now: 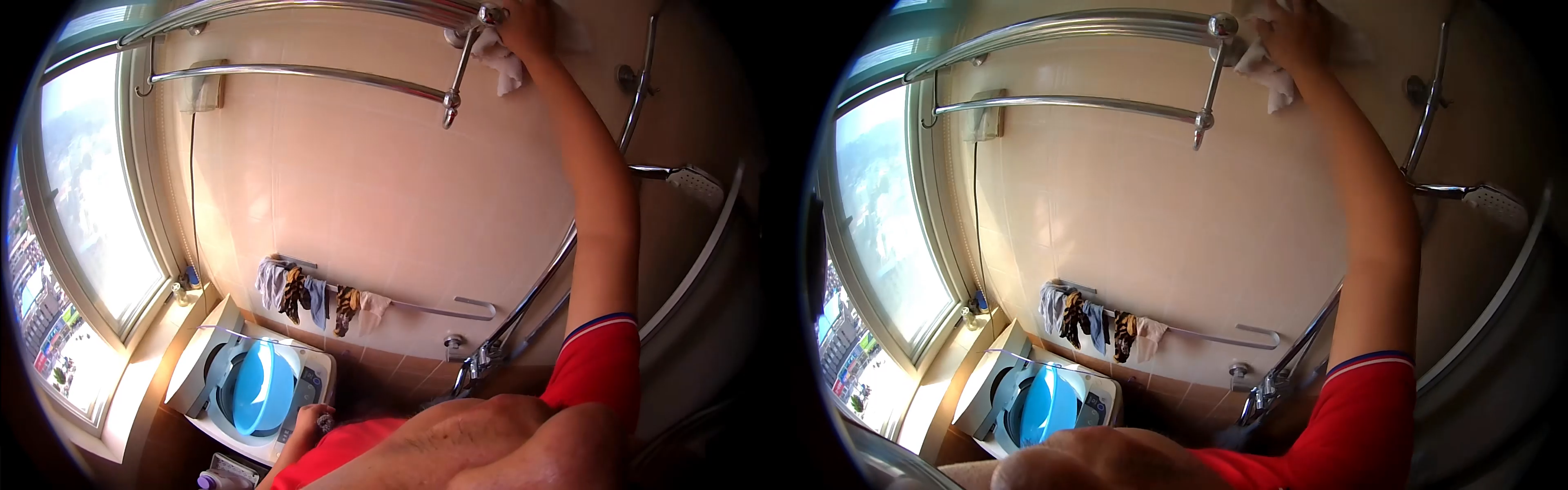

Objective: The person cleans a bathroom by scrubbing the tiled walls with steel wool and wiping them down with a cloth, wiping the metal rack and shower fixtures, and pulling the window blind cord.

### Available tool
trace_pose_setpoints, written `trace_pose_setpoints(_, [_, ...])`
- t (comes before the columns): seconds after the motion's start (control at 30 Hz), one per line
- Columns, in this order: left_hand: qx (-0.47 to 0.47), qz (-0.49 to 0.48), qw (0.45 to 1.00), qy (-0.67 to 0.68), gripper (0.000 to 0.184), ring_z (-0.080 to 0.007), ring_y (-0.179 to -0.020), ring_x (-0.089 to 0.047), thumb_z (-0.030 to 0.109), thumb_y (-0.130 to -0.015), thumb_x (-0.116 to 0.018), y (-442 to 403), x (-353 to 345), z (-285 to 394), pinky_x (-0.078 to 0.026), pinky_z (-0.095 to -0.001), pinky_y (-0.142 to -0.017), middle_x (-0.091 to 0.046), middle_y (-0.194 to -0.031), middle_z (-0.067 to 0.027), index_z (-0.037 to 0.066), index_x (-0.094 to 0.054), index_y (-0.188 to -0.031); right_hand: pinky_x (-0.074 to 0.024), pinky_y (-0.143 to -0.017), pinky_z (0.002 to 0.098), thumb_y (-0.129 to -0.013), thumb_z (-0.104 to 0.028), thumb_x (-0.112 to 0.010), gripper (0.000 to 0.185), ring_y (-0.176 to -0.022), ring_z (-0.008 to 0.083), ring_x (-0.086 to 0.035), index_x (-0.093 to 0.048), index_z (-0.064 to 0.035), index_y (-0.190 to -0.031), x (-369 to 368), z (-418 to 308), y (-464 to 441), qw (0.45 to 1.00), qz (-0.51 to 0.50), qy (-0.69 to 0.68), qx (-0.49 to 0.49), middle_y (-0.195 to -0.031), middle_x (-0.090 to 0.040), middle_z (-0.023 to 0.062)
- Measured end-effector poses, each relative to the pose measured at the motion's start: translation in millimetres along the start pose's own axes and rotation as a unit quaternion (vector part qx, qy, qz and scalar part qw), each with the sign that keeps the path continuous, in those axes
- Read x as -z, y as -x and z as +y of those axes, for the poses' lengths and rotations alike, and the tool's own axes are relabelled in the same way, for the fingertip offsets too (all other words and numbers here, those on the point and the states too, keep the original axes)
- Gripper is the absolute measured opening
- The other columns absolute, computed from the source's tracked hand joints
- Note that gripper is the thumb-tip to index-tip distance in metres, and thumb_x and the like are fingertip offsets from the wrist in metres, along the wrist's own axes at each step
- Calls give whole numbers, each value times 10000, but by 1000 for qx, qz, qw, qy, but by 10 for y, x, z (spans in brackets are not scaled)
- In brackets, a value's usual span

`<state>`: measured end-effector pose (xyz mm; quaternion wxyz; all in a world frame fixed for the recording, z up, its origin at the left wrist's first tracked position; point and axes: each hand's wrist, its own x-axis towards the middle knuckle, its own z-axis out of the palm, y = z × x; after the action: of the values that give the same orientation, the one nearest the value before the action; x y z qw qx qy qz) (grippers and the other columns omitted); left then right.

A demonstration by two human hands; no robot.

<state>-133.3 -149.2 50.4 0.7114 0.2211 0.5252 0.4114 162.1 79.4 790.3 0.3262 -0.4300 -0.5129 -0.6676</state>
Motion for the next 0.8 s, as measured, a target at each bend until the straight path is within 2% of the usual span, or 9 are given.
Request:
trace_pose_setpoints(0.1, [11, -18, 999, -44, 179, -207, -706, -628, 113, -802, -644, 42, -143, 178, -487, -315, -672, -662, -799, -98, -31, -730, -865, -431, -1059, 444, -902, -351, -609, 472, -1309, 353, -466, -598, -143, -1325, 205, 13, -80, 979, -64, -183, -59, -1446, -479, 166])
trace_pose_setpoints(0.23, [-21, -32, 996, -84, 193, -207, -777, -644, 135, -797, -656, -260, -143, 35, -484, -306, -730, -688, -849, -99, -28, -734, -864, -419, -1074, 438, -893, -371, -612, 487, -1312, 367, -465, -607, -127, -1314, -112, 414, -368, 988, -24, -77, -132, -1435, -488, 177])
trace_pose_setpoints(0.33, [10, -54, 998, -33, 204, -208, -810, -649, 140, -797, -657, -372, -105, -64, -486, -297, -757, -695, -878, -108, -31, -736, -876, -401, -1091, 447, -870, -395, -631, 528, -1325, 373, -450, -615, -88, -1298, -179, 271, -397, 993, -3, 59, -105, -1441, -481, 180])
trace_pose_setpoints(0.37, [29, -60, 998, -14, 209, -208, -822, -650, 141, -796, -657, -388, -41, -108, -487, -294, -768, -697, -889, -112, -33, -736, -881, -390, -1101, 446, -861, -405, -636, 547, -1334, 376, -441, -609, -79, -1300, -166, 215, -357, 995, -8, 19, -95, -1445, -475, 182])
trace_pose_setpoints(0.43, [-11, -48, 997, -51, 215, -215, -852, -655, 137, -801, -651, -316, -24, -61, -491, -298, -792, -701, -928, -121, -40, -737, -888, -368, -1121, 444, -845, -424, -646, 587, -1351, 381, -422, -597, -61, -1303, -68, 81, -291, 995, -19, -58, -82, -1455, -463, 186])
trace_pose_setpoints(0.57, [-76, -50, 983, -161, 224, -227, -917, -661, 129, -814, -635, -251, -110, 8, -493, -314, -834, -706, -1013, -136, -54, -737, -894, -341, -1140, 442, -831, -477, -653, 706, -1382, 351, -395, -492, -71, -1386, -112, -39, -225, 986, -22, -89, -138, -1476, -437, 181])
trace_pose_setpoints(0.67, [4, -40, 993, -109, 212, -230, -926, -660, 122, -818, -628, -27, -228, 200, -490, -315, -847, -705, -1018, -137, -51, -738, -873, -338, -1142, 444, -837, -503, -642, 720, -1386, 343, -392, -478, -81, -1397, -490, 91, -331, 983, 69, -88, -143, -1477, -437, 178])
trace_pose_setpoints(0.77, [-60, -40, 993, -90, 192, -227, -843, -663, 110, -813, -625, -165, -58, 3, -506, -316, -783, -698, -925, -137, -40, -736, -856, -323, -1149, 452, -837, -520, -639, 703, -1393, 344, -381, -506, -91, -1378, -647, 369, -490, 973, 82, -90, -196, -1483, -438, 163])
trace_pose_setpoints(0.8, [-29, -29, 997, -60, 183, -228, -811, -660, 105, -812, -623, -123, -11, 4, -508, -317, -757, -692, -895, -136, -37, -733, -848, -319, -1152, 454, -833, -521, -646, 706, -1396, 341, -378, -509, -92, -1376, -674, 397, -546, 969, 85, -96, -209, -1485, -437, 159])
